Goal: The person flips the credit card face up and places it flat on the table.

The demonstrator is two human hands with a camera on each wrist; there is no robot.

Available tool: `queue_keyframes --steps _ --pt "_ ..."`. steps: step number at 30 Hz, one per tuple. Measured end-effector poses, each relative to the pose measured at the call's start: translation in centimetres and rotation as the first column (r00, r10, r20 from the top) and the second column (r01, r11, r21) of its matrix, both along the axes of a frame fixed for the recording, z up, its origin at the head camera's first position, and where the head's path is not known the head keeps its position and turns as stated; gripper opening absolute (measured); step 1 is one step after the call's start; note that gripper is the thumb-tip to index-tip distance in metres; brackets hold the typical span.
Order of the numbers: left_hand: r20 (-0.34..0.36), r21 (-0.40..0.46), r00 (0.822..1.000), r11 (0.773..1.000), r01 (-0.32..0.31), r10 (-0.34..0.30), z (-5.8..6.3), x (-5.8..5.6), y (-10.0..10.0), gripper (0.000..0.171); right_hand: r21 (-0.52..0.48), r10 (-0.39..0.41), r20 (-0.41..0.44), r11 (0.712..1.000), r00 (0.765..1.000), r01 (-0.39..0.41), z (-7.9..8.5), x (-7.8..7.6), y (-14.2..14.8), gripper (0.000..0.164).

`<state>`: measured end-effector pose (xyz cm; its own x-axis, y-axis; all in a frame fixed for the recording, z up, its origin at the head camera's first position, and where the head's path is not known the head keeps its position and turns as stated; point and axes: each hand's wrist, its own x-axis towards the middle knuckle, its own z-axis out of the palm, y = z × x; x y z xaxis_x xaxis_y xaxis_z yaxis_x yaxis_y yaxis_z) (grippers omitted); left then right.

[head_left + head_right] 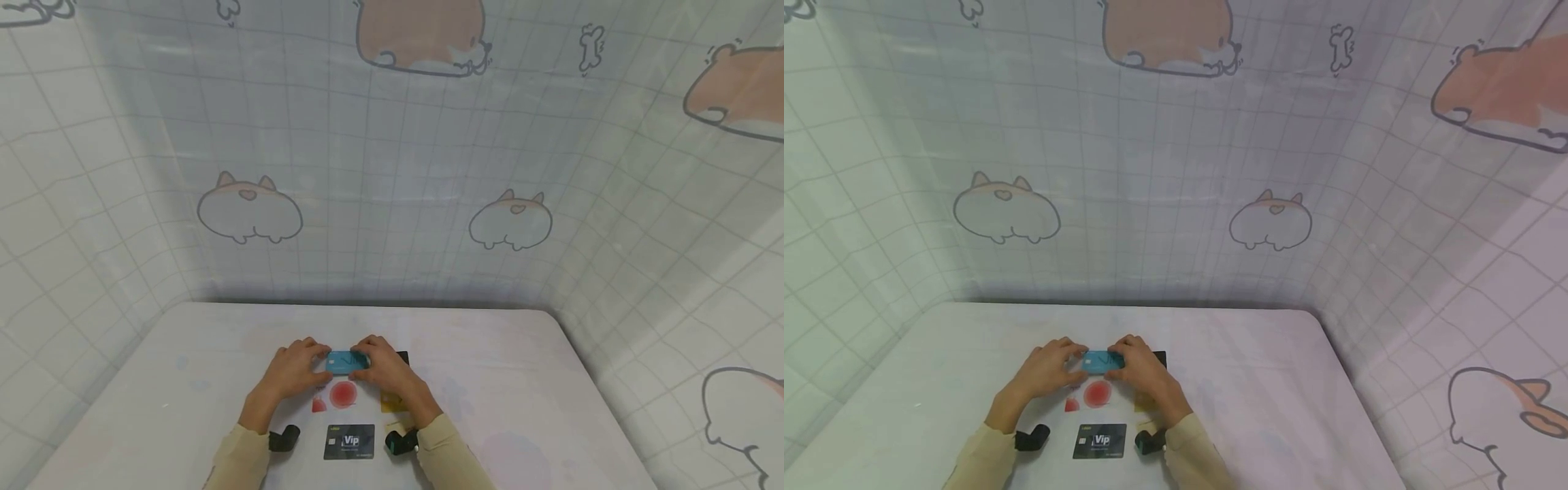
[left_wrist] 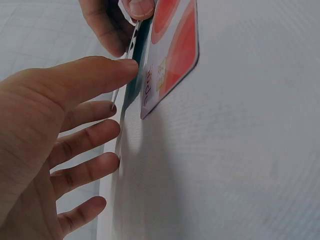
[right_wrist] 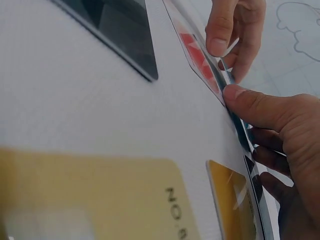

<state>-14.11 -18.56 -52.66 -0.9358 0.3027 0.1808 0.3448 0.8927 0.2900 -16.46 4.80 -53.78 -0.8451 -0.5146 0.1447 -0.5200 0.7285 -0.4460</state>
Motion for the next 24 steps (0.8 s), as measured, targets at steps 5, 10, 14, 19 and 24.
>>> queue_keyframes --steps 5,10,14,19,24 --pt "0.012 -0.013 1.000 1.000 -0.016 0.016 -0.03 0.00 -0.13 0.054 0.021 0.002 0.002 1.000 1.000 -0.002 -0.15 -0.22 0.04 0.052" --pt "0.021 0.003 0.999 1.000 -0.024 0.024 -0.08 -0.11 -0.28 0.056 0.017 0.010 0.005 1.000 1.000 -0.010 -0.12 -0.30 0.09 0.051" --pt "0.032 0.011 0.999 1.000 -0.023 0.023 -0.11 -0.17 -0.29 0.057 0.016 0.012 0.013 1.000 1.000 -0.012 -0.17 -0.42 0.11 0.050" --pt "0.047 0.009 0.998 1.000 -0.029 0.028 -0.12 -0.14 -0.27 0.057 0.007 0.007 0.031 1.000 0.999 -0.007 -0.20 -0.45 0.06 0.050" --pt "0.054 0.004 0.998 1.000 -0.031 0.031 -0.12 -0.18 -0.24 0.058 -0.001 0.002 0.044 1.000 0.999 -0.002 -0.18 -0.42 0.00 0.051"
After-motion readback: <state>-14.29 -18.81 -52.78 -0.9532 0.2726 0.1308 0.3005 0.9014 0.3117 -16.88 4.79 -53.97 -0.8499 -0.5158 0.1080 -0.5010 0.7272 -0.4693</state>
